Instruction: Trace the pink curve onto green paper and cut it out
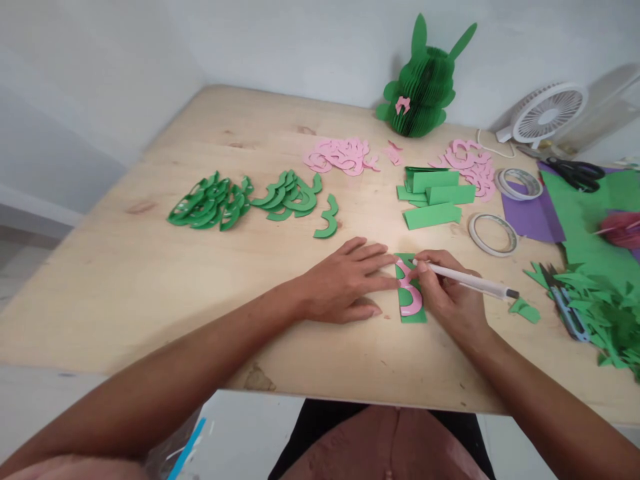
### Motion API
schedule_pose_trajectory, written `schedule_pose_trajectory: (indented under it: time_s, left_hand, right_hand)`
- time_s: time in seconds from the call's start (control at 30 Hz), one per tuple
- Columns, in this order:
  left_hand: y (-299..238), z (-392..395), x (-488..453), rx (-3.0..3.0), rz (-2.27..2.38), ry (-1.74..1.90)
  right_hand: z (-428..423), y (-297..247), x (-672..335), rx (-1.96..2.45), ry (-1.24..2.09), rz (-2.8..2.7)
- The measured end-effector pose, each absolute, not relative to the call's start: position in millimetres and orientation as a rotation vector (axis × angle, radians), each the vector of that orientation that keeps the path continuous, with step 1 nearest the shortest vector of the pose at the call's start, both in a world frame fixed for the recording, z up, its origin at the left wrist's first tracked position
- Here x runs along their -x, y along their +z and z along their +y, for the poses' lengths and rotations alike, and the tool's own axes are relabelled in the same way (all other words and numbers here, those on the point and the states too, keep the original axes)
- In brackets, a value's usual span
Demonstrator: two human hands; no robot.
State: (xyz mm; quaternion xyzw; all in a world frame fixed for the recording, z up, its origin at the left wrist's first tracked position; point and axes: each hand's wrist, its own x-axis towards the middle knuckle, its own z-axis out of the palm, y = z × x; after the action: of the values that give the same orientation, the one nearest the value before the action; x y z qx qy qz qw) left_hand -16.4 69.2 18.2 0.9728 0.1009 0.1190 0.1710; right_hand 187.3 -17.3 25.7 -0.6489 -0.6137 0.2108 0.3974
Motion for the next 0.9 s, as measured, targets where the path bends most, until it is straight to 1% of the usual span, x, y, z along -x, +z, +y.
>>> schedule_pose_trajectory:
  time_s: [0.17,0.5,0.73,0.9]
  left_hand:
    - [18.9,69.1,16.5,-2.769,0.294,0.32]
    - [18.5,68.6,16.5,-2.785,0.288,0.314]
    - [18.3,69.0,17.1,-2.791,0.269,0.301]
    - [18.2,69.2,17.2,-2.791,0.276,0.298]
  right_hand:
    - [-18.7,30.6,-186.2,1.686,0.37,-1.725]
    - [-20.5,29.7,-185.0,1.71,0.181,-1.829]
    - [-19.4,30.9,-185.3,1.708,0.256,-1.793]
    - [-17.4,29.2,-185.3,1.583,0.524,-1.519]
